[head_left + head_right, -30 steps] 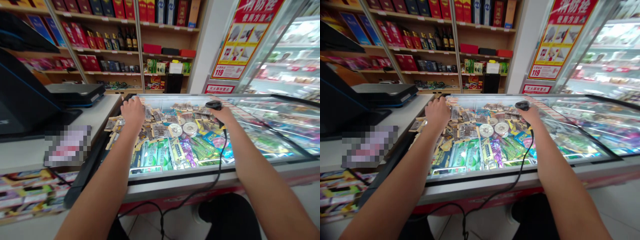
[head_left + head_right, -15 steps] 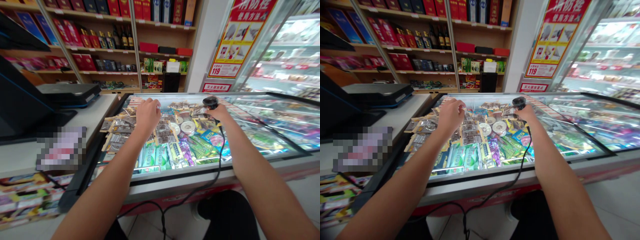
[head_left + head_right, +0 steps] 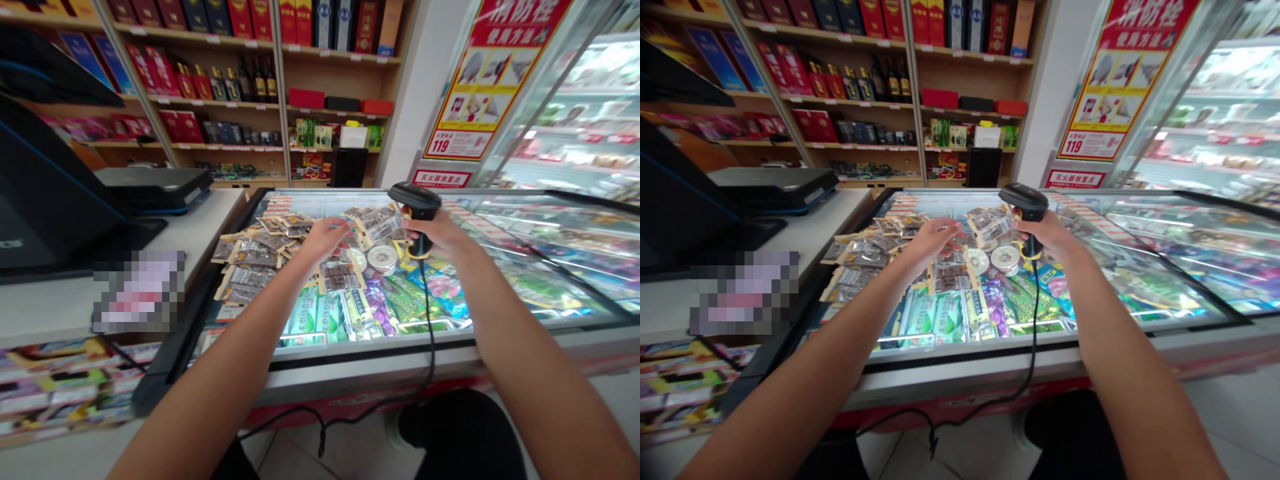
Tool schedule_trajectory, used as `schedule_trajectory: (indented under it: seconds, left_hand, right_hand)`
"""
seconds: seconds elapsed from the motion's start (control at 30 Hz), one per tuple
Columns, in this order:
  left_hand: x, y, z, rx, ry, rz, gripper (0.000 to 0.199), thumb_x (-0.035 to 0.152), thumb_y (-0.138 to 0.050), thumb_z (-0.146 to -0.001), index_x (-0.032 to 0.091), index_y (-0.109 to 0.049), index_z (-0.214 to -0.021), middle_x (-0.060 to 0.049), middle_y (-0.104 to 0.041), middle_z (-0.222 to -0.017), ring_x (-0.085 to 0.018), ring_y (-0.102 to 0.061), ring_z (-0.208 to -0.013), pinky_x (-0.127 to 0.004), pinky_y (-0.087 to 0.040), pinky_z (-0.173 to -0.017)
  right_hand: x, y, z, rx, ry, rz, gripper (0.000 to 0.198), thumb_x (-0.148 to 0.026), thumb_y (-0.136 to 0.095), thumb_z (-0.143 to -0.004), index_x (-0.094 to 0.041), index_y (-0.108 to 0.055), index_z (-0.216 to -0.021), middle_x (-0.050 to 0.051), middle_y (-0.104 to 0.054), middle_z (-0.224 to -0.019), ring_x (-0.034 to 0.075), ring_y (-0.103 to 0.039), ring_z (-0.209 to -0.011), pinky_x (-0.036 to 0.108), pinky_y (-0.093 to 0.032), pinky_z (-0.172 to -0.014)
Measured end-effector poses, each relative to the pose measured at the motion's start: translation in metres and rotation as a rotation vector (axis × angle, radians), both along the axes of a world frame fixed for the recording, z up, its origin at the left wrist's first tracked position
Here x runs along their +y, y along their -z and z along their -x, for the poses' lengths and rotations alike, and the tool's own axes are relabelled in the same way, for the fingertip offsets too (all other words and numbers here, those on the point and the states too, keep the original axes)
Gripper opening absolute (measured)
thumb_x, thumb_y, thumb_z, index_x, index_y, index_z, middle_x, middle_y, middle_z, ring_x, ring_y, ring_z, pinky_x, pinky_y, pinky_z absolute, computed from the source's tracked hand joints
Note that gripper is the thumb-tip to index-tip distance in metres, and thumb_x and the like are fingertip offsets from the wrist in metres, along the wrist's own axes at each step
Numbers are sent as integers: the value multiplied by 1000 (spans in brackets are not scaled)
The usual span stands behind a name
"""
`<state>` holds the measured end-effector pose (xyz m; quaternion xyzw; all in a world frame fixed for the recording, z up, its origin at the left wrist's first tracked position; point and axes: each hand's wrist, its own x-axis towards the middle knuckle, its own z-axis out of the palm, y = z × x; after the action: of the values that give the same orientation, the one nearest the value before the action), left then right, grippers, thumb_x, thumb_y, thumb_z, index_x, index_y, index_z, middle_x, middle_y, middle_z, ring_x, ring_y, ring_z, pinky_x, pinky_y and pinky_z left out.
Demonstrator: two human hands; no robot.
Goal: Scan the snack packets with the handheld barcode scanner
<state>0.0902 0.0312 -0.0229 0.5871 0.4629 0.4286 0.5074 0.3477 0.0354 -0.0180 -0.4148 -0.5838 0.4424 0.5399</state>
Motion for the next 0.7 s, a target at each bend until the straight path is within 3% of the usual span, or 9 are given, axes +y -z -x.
schedule_trajectory:
  seconds: [0.13, 0.23, 0.37, 0.53, 0.6, 0.7]
  left_hand:
    - [4, 7, -1, -11, 10, -51, 16, 28, -66, -93, 15, -67, -83, -6, -73, -83, -8, -60, -56, -19, -42, -49]
    - [9, 9, 3, -23, -47, -88, 19, 22, -67, -90, 15, -65, -73, -2, -66, -67, -7, -54, -51, -19, -37, -47]
    - [16, 8, 13, -71, -216, -132, 12, 21, -68, -84, 16, -65, -74, 0, -63, -63, -10, -58, -53, -19, -39, -48]
    - [22, 6, 28, -115, -309, -166, 10, 25, -65, -84, 18, -62, -77, 0, -63, -67, -11, -58, -56, -20, -40, -49]
    - [25, 6, 31, -69, -307, -198, 9, 26, -63, -85, 19, -62, -80, 1, -61, -66, -10, -53, -53, -20, -38, -48]
    - [31, 9, 35, 47, -319, -260, 10, 28, -61, -85, 19, -65, -84, 3, -56, -63, -9, -44, -49, -21, -34, -48]
  right_hand:
    - [-4, 4, 16, -47, -104, -10, 43, -30, -92, -63, -19, -65, -94, -4, -59, -75, 7, -48, -54, 23, -39, -50]
    - [-5, 5, 20, -131, -101, 10, 46, -37, -89, -65, -19, -65, -100, -3, -60, -77, 9, -49, -56, 25, -41, -53]
    - [-5, 5, 15, -227, -33, 48, 42, -46, -81, -73, -19, -64, -100, -4, -56, -65, 11, -50, -52, 26, -39, -50]
    - [-10, 6, 11, -394, -197, 17, 32, -49, -73, -80, -20, -59, -84, -4, -54, -58, 11, -47, -46, 27, -39, -48]
    - [-14, 4, 15, -531, -208, -42, 31, -48, -74, -77, -21, -60, -82, -4, -53, -54, 13, -49, -46, 28, -41, -49]
    - [-21, 1, 26, -694, -126, -210, 37, -42, -80, -68, -19, -67, -94, 2, -68, -69, 19, -61, -62, 31, -50, -60]
